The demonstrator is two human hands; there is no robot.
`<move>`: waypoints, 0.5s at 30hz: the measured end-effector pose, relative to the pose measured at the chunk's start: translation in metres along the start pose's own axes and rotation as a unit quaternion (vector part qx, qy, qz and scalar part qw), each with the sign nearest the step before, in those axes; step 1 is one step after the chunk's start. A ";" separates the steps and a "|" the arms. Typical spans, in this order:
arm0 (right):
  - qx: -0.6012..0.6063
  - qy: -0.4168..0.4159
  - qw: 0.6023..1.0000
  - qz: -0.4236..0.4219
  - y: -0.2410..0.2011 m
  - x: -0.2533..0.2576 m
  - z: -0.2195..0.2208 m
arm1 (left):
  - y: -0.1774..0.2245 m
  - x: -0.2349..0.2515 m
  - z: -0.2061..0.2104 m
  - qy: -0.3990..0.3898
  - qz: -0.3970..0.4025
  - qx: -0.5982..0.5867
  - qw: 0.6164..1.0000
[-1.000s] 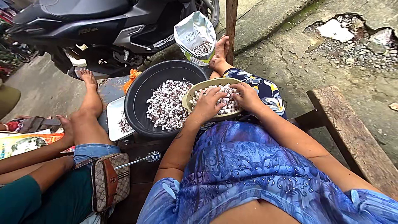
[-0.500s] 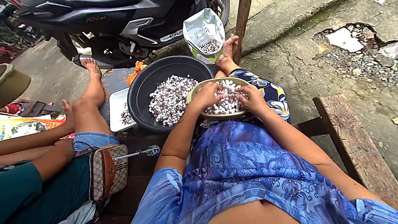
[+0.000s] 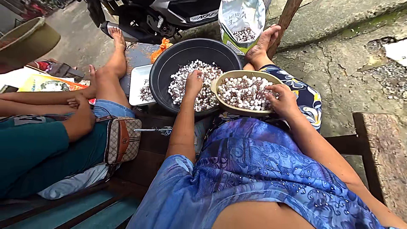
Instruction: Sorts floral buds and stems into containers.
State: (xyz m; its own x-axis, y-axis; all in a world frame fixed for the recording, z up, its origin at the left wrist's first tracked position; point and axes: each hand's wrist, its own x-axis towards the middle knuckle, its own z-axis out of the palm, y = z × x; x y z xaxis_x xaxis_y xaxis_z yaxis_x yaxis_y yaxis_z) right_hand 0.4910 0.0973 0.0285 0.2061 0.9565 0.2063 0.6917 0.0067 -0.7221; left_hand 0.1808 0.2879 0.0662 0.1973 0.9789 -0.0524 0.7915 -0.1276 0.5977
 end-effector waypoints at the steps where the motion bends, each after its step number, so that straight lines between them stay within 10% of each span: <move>1: -0.001 -0.002 1.000 0.002 -0.001 0.000 0.000 | -0.020 0.008 0.002 -0.017 -0.045 0.025 0.999; 9: -0.012 -0.006 1.000 0.003 -0.004 -0.002 0.000 | -0.102 0.012 0.028 -0.101 -0.292 0.238 0.921; 15: -0.014 -0.009 1.000 0.007 -0.004 -0.002 0.001 | -0.118 0.018 0.038 -0.169 -0.262 0.248 0.917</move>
State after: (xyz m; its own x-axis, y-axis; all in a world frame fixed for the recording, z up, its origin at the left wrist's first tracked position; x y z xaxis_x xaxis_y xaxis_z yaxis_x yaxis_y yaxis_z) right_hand 0.4875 0.0961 0.0301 0.2033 0.9618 0.1835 0.7083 -0.0151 -0.7057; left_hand 0.1128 0.3140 -0.0358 -0.1835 0.8318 -0.5239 0.9782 0.2073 -0.0135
